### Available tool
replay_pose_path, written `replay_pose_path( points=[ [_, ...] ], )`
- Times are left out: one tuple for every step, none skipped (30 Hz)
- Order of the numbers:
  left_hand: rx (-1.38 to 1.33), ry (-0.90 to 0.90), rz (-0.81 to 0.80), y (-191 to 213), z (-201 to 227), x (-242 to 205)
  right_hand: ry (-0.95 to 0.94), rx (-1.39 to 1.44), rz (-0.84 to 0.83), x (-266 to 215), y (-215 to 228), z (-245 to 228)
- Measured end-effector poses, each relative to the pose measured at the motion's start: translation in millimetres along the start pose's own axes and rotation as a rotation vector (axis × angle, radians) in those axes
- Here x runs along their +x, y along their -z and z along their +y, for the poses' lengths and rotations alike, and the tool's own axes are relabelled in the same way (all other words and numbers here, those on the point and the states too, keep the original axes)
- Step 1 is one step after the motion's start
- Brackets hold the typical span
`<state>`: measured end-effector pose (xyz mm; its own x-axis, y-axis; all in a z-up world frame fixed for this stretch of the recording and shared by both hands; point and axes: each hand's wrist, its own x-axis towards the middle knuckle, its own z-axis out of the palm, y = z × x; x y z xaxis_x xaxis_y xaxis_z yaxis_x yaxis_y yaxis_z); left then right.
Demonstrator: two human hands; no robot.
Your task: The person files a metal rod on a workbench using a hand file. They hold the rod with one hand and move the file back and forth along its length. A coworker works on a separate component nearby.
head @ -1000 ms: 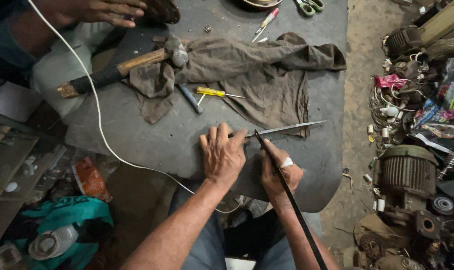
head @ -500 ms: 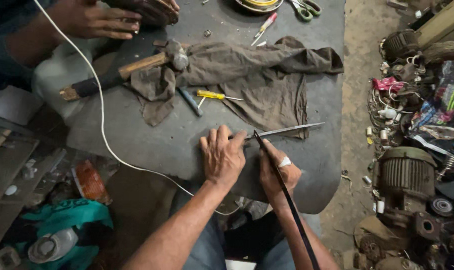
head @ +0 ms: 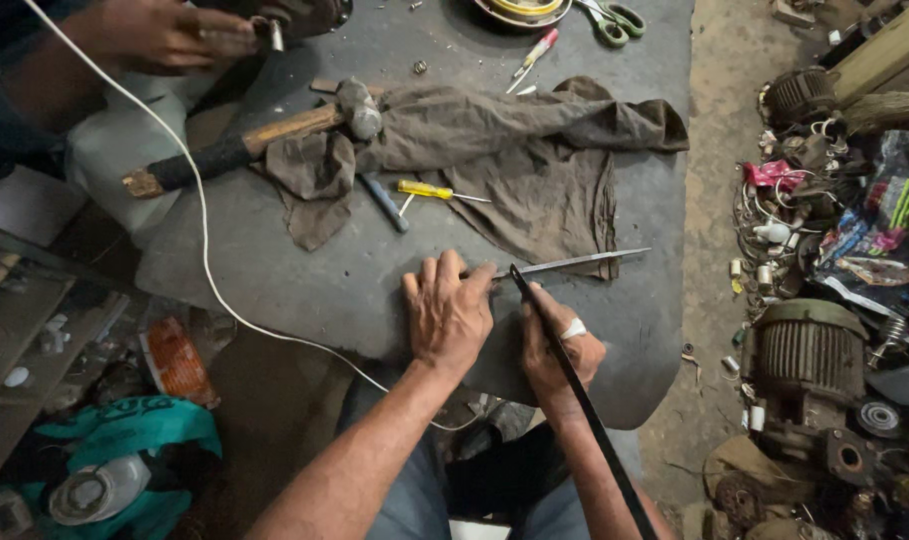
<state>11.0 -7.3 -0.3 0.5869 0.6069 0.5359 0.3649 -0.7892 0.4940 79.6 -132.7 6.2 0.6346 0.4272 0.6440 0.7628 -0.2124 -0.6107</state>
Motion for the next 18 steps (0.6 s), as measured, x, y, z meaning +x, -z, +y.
replay_pose_path(
  points=[
    [-0.007,-0.005,0.013,0,0,1,0.006,-0.006,-0.003,0,-1,1],
    [-0.015,-0.011,0.026,-1,1,2,0.017,-0.012,-0.001,1,-1,4],
    [0.001,-0.01,0.021,-2,0,5,0.032,-0.019,0.006,3,-4,8],
    [0.018,-0.009,0.015,-3,-1,9,0.047,-0.025,0.012,4,-7,12],
    [0.03,-0.015,0.012,-2,-3,6,0.078,-0.007,0.013,-2,-10,15],
    [0.057,-0.024,0.008,2,-5,-3,0.109,0.01,0.014,-11,-13,15],
    [0.067,-0.049,0.028,-1,-6,-1,0.163,0.013,0.033,-9,-14,24],
    [0.077,-0.038,0.0,-2,-6,-4,0.052,-0.019,0.02,-16,-15,29],
    [0.086,-0.031,-0.013,-7,-7,-2,-0.047,-0.046,0.015,-19,-18,36],
    [0.099,-0.057,0.053,-13,-6,-2,0.033,0.019,0.064,-20,-21,45],
    [0.074,-0.07,0.109,-17,-10,-2,0.115,0.099,0.109,-18,-31,53],
    [0.047,-0.084,0.165,-25,-15,2,0.148,0.129,0.122,-15,-38,64],
    [0.051,-0.031,0.132,-33,-20,-5,0.162,0.156,0.119,-28,-39,70],
    [0.055,0.023,0.099,-41,-25,-11,0.122,0.155,0.116,-35,-44,79],
    [0.048,0.02,0.109,-50,-29,-14,0.073,0.158,0.103,-37,-49,87],
    [0.041,0.017,0.119,-58,-31,-12,0.025,0.162,0.089,-32,-53,95],
    [0.038,0.017,0.137,-62,-34,-4,0.07,0.149,0.112,-22,-57,99],
    [0.038,0.02,0.12,-65,-36,7,0.116,0.137,0.135,-9,-61,102]
  ],
)
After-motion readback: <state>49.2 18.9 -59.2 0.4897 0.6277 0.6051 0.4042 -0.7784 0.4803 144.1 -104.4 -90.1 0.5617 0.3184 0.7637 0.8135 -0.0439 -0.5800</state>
